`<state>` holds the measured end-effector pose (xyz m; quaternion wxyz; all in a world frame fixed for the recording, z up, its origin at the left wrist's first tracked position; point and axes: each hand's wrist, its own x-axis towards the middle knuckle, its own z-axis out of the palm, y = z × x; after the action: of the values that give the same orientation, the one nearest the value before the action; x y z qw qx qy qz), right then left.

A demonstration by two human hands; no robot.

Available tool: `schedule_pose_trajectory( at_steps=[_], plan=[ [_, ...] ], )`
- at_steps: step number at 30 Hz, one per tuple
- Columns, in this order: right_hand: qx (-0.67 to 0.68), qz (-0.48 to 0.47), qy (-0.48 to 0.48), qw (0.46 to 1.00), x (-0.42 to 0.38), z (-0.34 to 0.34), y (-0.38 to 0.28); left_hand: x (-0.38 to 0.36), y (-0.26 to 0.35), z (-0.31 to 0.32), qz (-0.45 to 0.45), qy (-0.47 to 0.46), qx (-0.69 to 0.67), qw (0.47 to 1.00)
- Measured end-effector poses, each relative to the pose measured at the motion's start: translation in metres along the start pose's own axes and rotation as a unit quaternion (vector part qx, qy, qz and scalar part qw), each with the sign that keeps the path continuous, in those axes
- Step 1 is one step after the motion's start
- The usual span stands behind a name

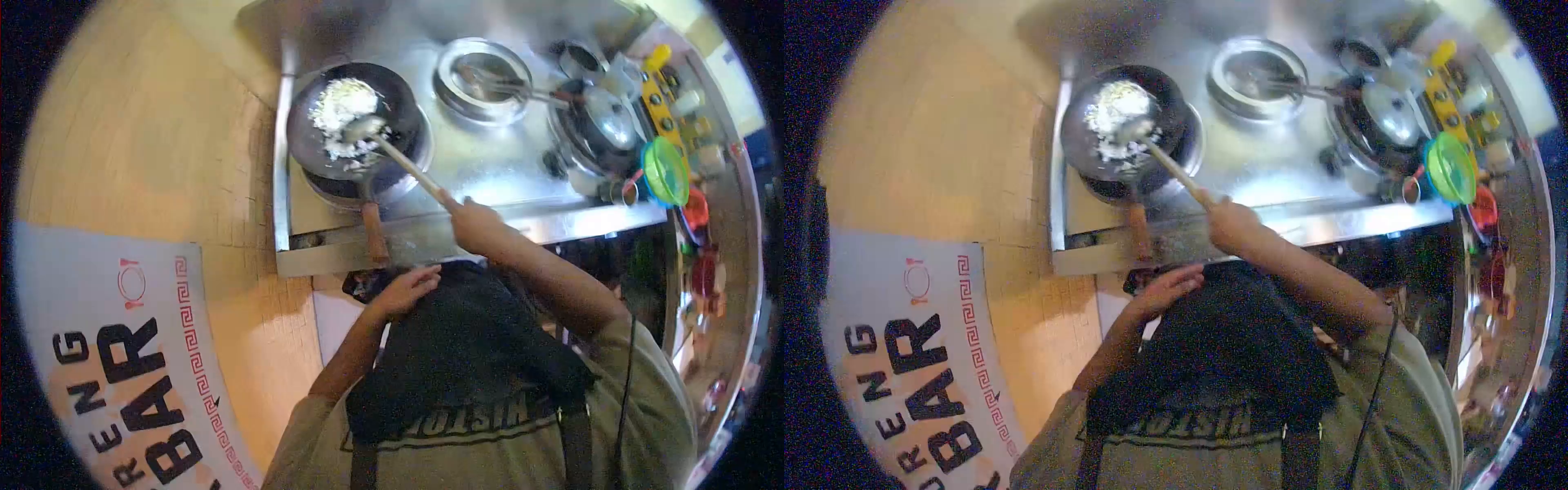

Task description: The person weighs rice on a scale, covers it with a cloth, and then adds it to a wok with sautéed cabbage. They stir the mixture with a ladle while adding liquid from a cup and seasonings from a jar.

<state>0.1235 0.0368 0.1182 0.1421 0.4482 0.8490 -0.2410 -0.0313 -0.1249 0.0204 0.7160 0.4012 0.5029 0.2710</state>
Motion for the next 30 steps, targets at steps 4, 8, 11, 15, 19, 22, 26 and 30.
schedule_pose_trajectory(
  at_steps=[4,8,11,15,19,22,26,30],
  plan=[
    [0.107,-0.072,0.021,0.991,0.042,0.052,0.016,0.018,0.046,0.028,0.018,-0.091,0.134,0.987],
    [0.156,-0.074,0.106,0.979,-0.023,-0.021,0.126,0.051,0.089,0.065,0.018,-0.142,0.104,0.984],
    [0.190,0.123,0.254,0.940,-0.091,-0.090,0.274,0.102,0.114,0.124,0.083,-0.151,0.101,0.980],
    [0.075,0.147,0.508,0.846,-0.130,-0.089,0.472,0.233,0.152,0.223,0.144,-0.105,0.291,0.940],
    [0.188,0.051,0.383,0.903,-0.110,-0.049,0.530,0.384,0.154,0.315,0.278,0.020,0.423,0.862],
    [0.147,0.071,0.276,0.947,-0.108,-0.030,0.538,0.467,0.145,0.344,0.348,0.022,0.396,0.849],
    [0.073,0.106,0.228,0.965,-0.147,-0.042,0.540,0.505,0.145,0.366,0.482,-0.014,0.366,0.796],
    [0.020,0.155,0.132,0.979,-0.168,-0.030,0.550,0.511,0.149,0.377,0.463,-0.025,0.325,0.824]
  ],
)
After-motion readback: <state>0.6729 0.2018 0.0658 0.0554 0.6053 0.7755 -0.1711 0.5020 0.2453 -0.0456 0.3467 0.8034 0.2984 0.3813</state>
